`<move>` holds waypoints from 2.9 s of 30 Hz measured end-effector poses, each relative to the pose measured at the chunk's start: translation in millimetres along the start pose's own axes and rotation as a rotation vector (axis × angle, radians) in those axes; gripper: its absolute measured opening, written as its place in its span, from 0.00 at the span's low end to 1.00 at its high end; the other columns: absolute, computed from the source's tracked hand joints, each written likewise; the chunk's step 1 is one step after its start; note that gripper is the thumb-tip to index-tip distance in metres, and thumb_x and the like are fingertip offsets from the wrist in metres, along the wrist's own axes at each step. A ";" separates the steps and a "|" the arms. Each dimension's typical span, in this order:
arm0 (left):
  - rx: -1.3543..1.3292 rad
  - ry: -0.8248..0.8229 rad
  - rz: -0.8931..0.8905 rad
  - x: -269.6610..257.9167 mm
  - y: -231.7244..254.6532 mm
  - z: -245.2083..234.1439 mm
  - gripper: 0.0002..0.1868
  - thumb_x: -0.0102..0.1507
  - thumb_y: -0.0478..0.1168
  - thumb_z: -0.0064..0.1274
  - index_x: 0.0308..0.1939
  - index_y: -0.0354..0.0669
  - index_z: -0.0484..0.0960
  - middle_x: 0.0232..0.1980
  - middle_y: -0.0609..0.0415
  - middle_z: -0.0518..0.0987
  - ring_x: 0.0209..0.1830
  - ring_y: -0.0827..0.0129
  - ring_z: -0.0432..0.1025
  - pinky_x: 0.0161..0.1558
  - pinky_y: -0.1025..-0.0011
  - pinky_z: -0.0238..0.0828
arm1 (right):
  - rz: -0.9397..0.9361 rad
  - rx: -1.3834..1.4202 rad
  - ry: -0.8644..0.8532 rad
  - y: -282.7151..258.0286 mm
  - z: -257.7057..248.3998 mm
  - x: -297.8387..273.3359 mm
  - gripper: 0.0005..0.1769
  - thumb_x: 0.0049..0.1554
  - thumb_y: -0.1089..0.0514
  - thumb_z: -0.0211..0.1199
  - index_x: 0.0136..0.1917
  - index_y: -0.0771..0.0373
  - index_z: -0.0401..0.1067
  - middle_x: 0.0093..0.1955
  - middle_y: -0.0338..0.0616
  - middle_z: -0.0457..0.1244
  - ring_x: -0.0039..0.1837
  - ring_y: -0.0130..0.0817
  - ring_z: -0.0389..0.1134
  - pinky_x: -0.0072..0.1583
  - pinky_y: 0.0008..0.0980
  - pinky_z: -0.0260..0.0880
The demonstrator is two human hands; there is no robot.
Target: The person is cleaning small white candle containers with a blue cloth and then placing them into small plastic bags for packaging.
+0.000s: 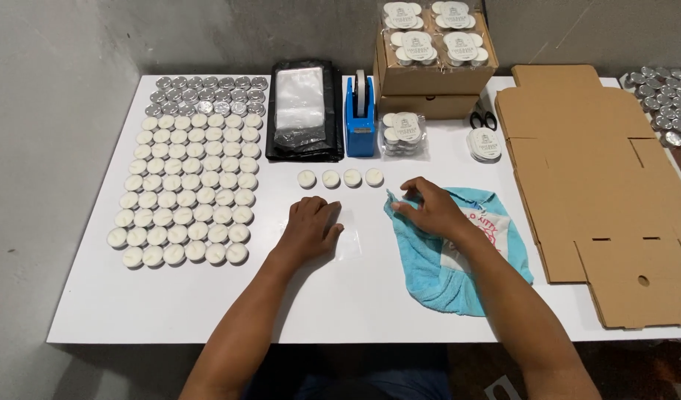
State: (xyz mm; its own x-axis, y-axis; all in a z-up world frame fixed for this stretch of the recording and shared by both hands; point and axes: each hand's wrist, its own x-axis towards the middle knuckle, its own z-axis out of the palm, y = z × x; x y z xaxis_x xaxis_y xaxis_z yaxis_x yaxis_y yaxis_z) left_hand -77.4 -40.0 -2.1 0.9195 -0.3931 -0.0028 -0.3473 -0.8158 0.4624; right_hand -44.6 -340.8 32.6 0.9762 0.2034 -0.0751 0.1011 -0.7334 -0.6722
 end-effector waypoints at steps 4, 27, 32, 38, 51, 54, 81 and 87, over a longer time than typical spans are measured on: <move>-0.117 0.000 -0.027 6.6 -9.9 4.2 0.22 0.69 0.52 0.47 0.63 0.48 0.77 0.49 0.51 0.74 0.61 0.58 0.67 0.73 0.52 0.49 | -0.003 -0.110 -0.016 -28.4 6.4 21.0 0.27 0.62 0.43 0.63 0.68 0.61 0.70 0.57 0.54 0.69 0.56 0.53 0.73 0.53 0.50 0.74; -0.469 0.299 -0.078 10.6 -9.7 2.3 0.14 0.70 0.48 0.53 0.48 0.42 0.87 0.37 0.46 0.85 0.43 0.57 0.80 0.49 0.65 0.77 | -0.063 -0.096 -0.111 -39.4 18.3 10.3 0.27 0.58 0.50 0.65 0.67 0.63 0.69 0.62 0.51 0.65 0.69 0.54 0.66 0.70 0.56 0.60; -0.414 0.341 0.068 5.9 -2.3 -4.1 0.16 0.71 0.46 0.52 0.48 0.37 0.87 0.40 0.41 0.86 0.44 0.48 0.80 0.50 0.58 0.77 | -0.174 -0.047 -0.136 -23.4 23.7 7.1 0.26 0.58 0.48 0.67 0.67 0.58 0.71 0.61 0.47 0.67 0.69 0.50 0.66 0.70 0.52 0.57; -0.379 0.353 0.140 6.3 0.5 -5.5 0.18 0.71 0.48 0.50 0.46 0.36 0.88 0.36 0.39 0.85 0.40 0.46 0.79 0.48 0.56 0.76 | -0.253 -0.092 -0.231 -23.5 28.4 5.4 0.27 0.57 0.45 0.69 0.66 0.55 0.73 0.61 0.43 0.69 0.68 0.44 0.65 0.71 0.47 0.52; -0.260 0.338 0.131 8.9 -13.3 7.5 0.16 0.71 0.47 0.50 0.49 0.40 0.88 0.35 0.41 0.84 0.40 0.48 0.77 0.46 0.54 0.74 | -0.273 0.022 -0.324 -27.8 27.1 -0.3 0.28 0.56 0.59 0.65 0.69 0.53 0.69 0.54 0.39 0.73 0.68 0.40 0.64 0.73 0.47 0.43; -0.256 0.325 0.124 9.2 -15.7 4.0 0.16 0.71 0.46 0.51 0.50 0.38 0.87 0.35 0.40 0.84 0.39 0.46 0.77 0.45 0.54 0.74 | -0.278 0.039 -0.351 -29.8 24.5 -1.2 0.30 0.55 0.63 0.62 0.70 0.53 0.67 0.52 0.39 0.74 0.68 0.40 0.64 0.73 0.48 0.43; -0.300 0.258 0.016 1.1 -55.3 -19.3 0.12 0.67 0.47 0.57 0.49 0.47 0.89 0.42 0.49 0.87 0.49 0.53 0.78 0.54 0.59 0.74 | -0.122 -0.315 -0.140 -55.0 46.6 80.1 0.32 0.59 0.47 0.64 0.73 0.58 0.66 0.60 0.46 0.65 0.66 0.46 0.66 0.66 0.52 0.61; -0.316 0.269 -0.005 0.5 -51.3 -20.7 0.11 0.67 0.45 0.58 0.49 0.46 0.88 0.42 0.49 0.87 0.49 0.54 0.78 0.53 0.60 0.75 | -0.139 -0.279 -0.166 -57.7 45.1 72.9 0.28 0.59 0.49 0.64 0.70 0.60 0.70 0.59 0.47 0.65 0.65 0.47 0.67 0.65 0.52 0.63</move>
State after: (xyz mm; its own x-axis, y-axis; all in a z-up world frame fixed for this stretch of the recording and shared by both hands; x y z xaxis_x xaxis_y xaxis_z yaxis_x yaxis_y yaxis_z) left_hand -55.3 10.4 -7.5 0.9510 -0.2302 0.2062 -0.3072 -0.6305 0.7128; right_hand 12.1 -254.4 32.7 0.9072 0.3996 -0.1314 0.3017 -0.8358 -0.4587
